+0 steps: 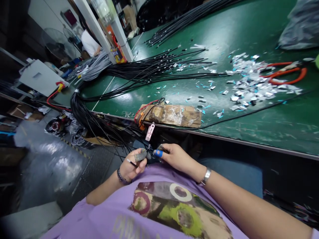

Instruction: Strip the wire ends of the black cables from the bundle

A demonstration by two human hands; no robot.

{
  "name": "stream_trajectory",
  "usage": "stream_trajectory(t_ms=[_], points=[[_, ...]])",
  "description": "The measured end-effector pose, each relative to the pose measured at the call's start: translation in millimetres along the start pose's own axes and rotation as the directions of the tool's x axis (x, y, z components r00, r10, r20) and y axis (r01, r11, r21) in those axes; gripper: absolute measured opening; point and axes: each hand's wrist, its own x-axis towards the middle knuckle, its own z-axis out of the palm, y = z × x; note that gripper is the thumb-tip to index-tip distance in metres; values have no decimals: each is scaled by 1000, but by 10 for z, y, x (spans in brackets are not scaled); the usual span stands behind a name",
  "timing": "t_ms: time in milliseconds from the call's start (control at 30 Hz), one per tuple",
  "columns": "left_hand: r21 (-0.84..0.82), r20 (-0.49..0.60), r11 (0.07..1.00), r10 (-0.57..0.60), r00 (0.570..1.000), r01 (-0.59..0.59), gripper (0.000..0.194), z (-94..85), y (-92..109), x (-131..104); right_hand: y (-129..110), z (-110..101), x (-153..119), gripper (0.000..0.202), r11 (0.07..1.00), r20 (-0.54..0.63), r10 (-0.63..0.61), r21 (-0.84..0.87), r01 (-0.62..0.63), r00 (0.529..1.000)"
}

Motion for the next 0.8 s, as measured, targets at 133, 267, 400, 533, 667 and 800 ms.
stream_trajectory(t_ms=[133,267,400,533,667,800], points=[[51,-17,998,27,999,-26,43,13,-13,16,-134,74,-12,27,996,-54,-36,78,41,998],[179,-55,982,76,996,-65,45,59,-21,23,-194,148,-17,23,990,-89,-36,134,47,995],[368,-99,916,206,974,-156,44,104,-20,-1,-162,171,-20,20,985,-94,-37,167,52,995],[535,-105,808,356,929,-249,32,106,-34,-30,-127,171,-34,18,980,-105,-45,188,65,993],[663,-71,671,497,865,-331,19,88,-44,-52,-121,169,-51,25,971,-135,-23,233,55,991],[791,6,479,615,788,-380,8,59,-33,-73,-129,169,-78,34,965,-72,-6,259,24,997]])
